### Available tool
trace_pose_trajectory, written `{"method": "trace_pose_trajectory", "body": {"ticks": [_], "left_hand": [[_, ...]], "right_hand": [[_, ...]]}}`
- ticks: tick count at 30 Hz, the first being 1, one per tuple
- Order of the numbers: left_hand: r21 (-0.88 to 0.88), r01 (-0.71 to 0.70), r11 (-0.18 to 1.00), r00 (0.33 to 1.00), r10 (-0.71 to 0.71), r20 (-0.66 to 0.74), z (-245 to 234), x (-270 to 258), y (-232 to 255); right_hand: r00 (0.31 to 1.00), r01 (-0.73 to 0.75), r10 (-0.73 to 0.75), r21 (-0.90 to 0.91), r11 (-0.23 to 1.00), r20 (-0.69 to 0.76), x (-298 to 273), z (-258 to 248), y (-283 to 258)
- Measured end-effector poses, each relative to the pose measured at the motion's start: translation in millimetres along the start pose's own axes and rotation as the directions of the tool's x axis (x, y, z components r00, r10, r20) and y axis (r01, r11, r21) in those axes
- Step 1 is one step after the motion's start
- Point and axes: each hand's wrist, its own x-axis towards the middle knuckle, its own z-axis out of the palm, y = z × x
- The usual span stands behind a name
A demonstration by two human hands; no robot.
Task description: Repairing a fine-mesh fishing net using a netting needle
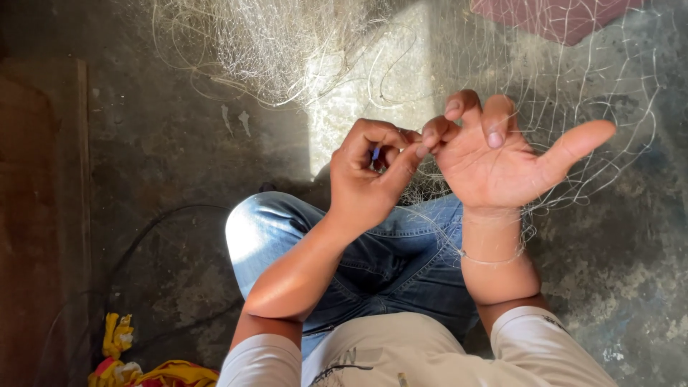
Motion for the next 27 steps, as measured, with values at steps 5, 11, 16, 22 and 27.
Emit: {"method": "trace_pose_trajectory", "body": {"ticks": [5, 11, 16, 22, 27], "left_hand": [[-0.103, 0.023, 0.994, 0.999, -0.017, 0.052, -1, 0, 1], [-0.059, 0.026, 0.998, 0.99, -0.017, 0.142, -14, 8, 23], [-0.076, 0.014, 0.997, 0.992, -0.004, 0.126, -35, 1, 44], [0.38, -0.089, 0.921, 0.995, 0.063, 0.079, -41, 4, 104], [0.483, -0.151, 0.862, 0.979, 0.063, 0.194, -26, 10, 98]], "right_hand": [[0.999, 0.044, -0.044, -0.015, 0.999, -0.021, -11, -6, 3], [0.997, 0.024, -0.025, 0.015, 1.0, 0.074, -8, 7, -2], [0.994, -0.013, 0.005, 0.068, 0.998, 0.108, -8, 19, -10], [0.981, -0.069, 0.035, 0.173, 0.982, 0.191, -5, 20, -9], [0.971, -0.068, -0.021, 0.359, 0.931, 0.238, -7, 21, -4]]}}
